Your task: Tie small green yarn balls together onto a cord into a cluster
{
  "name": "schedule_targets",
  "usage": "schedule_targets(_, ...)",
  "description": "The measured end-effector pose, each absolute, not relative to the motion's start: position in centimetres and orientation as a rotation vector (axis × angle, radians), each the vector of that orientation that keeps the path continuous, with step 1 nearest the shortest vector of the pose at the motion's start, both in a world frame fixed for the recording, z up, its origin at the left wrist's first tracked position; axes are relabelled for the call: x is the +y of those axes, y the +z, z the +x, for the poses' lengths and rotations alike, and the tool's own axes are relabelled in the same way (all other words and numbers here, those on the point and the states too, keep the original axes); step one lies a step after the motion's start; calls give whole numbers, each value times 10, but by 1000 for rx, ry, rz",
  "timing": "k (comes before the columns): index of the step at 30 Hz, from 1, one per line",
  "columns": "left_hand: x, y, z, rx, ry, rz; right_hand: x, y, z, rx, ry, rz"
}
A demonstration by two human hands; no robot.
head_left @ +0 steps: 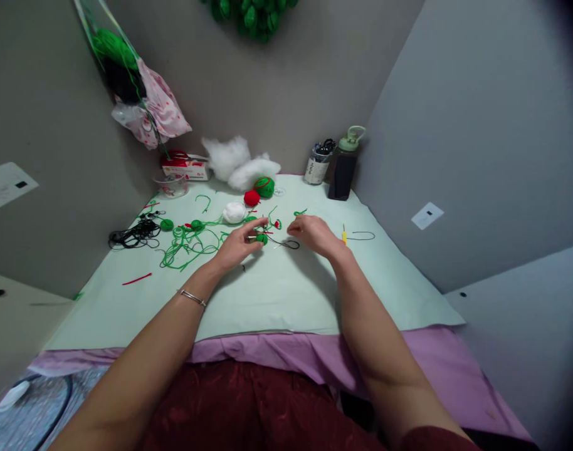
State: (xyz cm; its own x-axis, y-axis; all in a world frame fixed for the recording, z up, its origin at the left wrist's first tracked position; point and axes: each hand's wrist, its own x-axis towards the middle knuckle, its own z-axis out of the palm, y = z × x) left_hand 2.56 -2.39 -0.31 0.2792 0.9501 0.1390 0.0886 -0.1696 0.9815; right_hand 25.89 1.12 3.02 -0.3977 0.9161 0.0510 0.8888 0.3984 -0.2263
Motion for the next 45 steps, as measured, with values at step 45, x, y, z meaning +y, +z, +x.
schedule_targets(45, 8, -7, -36, 1730, 1383, 1714, 34, 28, 263, -807, 1346, -879)
